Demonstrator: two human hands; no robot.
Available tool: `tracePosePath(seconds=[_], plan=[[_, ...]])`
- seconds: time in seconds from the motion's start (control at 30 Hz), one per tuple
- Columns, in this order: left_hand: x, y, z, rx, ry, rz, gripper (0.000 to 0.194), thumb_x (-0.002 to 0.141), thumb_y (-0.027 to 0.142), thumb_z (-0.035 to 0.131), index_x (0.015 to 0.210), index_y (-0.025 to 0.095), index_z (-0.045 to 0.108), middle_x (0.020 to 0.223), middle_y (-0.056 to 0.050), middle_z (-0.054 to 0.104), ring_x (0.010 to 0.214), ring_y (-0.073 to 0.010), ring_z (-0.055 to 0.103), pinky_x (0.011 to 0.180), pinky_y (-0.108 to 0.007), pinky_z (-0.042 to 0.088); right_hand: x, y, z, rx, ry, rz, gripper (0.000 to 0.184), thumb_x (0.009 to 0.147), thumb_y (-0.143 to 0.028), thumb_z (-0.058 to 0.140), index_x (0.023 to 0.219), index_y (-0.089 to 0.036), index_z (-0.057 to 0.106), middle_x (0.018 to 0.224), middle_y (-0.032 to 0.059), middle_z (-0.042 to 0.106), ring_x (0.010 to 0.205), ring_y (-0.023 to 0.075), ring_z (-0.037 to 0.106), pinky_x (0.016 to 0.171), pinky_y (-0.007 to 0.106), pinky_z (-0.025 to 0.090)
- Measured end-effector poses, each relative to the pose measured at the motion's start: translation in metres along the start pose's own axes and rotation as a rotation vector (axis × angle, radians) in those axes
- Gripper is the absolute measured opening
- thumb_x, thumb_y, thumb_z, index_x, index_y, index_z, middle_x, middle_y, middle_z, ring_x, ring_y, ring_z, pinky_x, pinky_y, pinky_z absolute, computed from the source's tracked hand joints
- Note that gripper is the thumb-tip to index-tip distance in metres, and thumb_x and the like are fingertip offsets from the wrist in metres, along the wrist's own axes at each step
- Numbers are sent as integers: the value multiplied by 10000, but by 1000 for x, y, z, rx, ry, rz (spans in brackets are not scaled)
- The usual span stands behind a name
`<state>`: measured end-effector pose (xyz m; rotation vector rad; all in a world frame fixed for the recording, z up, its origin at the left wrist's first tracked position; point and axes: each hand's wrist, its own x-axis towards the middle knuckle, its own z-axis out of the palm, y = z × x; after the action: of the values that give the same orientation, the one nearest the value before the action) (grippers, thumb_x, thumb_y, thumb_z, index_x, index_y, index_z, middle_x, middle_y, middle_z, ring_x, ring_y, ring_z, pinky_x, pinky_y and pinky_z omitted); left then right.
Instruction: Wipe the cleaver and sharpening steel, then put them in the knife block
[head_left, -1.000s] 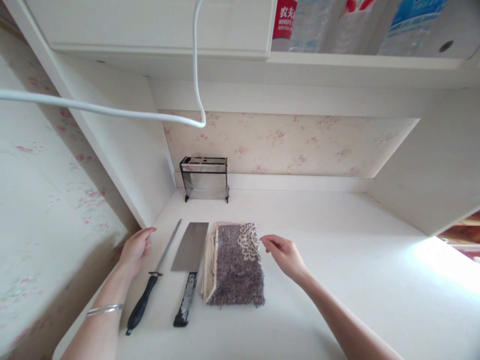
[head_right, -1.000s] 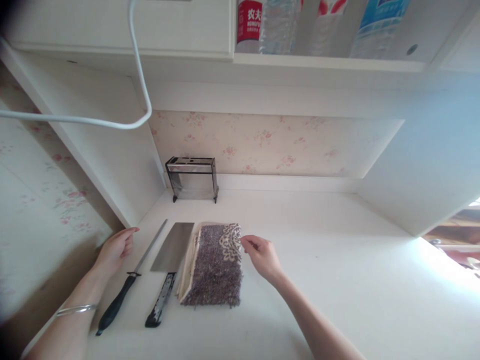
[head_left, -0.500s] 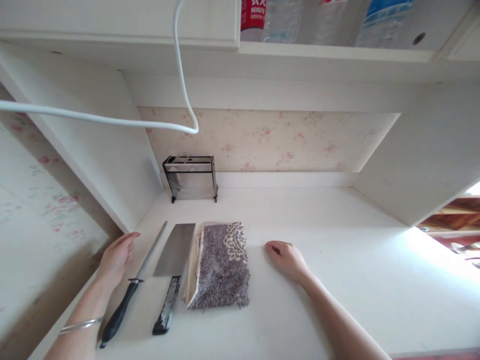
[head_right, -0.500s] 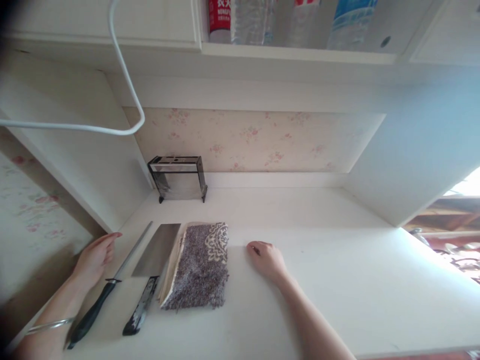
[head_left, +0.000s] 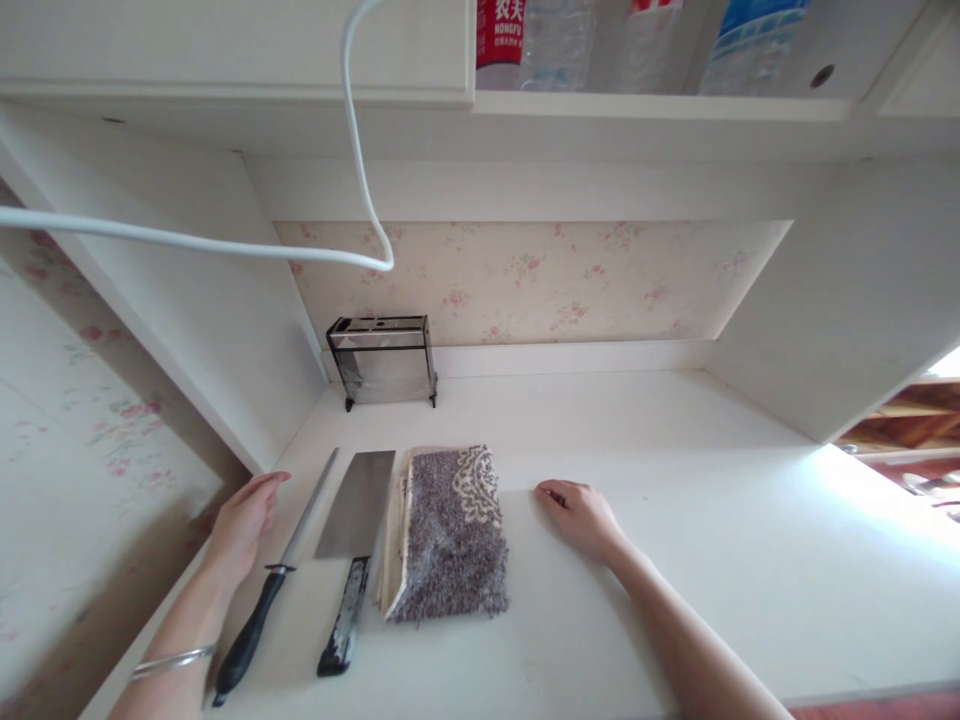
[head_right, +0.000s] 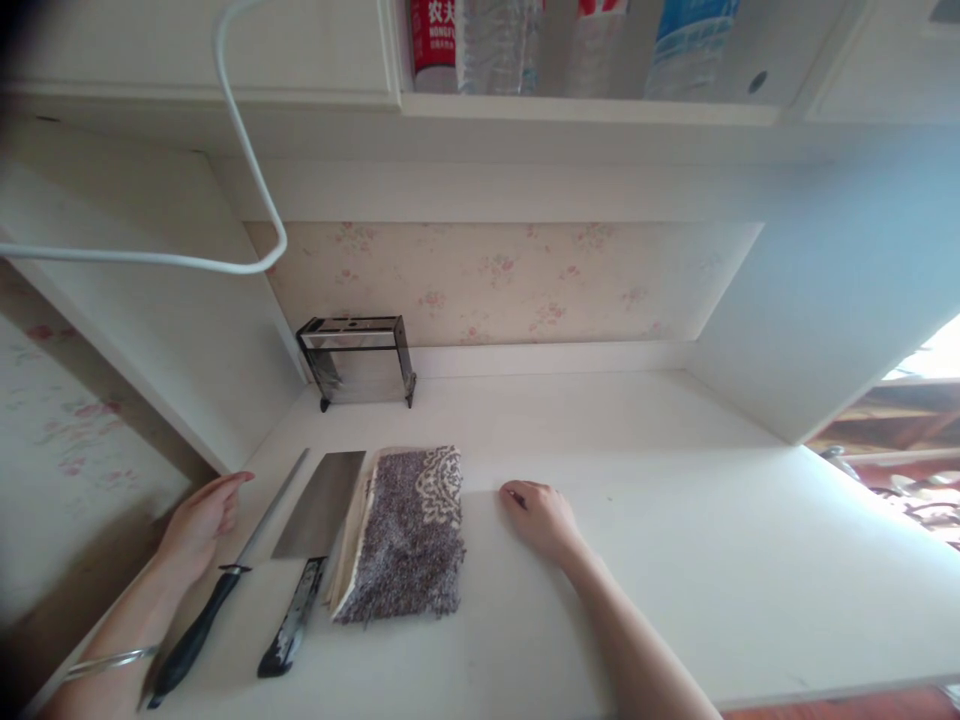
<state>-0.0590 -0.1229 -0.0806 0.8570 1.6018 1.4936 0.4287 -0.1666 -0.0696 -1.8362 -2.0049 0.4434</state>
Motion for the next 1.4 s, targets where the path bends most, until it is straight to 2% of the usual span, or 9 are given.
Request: tracePosePath(seconds=[0.37, 1.4], plan=[[-7, 5, 4, 9, 1, -18, 417, 561, 441, 740, 850, 152, 658, 518, 94, 332, 407, -33, 237, 371, -166, 138, 0, 0, -1, 2, -12, -6, 314, 906, -381, 393, 980, -295, 686, 986, 1, 712, 889, 189, 643, 741, 259, 417], [-7, 5, 4, 43, 6, -1, 369, 558, 411, 715, 833, 171, 663, 526, 80, 361, 416, -46, 265, 371, -167, 157, -1, -1, -1, -2, -5, -11, 305, 900, -373, 398, 970, -301, 686, 990, -4, 711, 889, 188, 645, 752, 262, 428]])
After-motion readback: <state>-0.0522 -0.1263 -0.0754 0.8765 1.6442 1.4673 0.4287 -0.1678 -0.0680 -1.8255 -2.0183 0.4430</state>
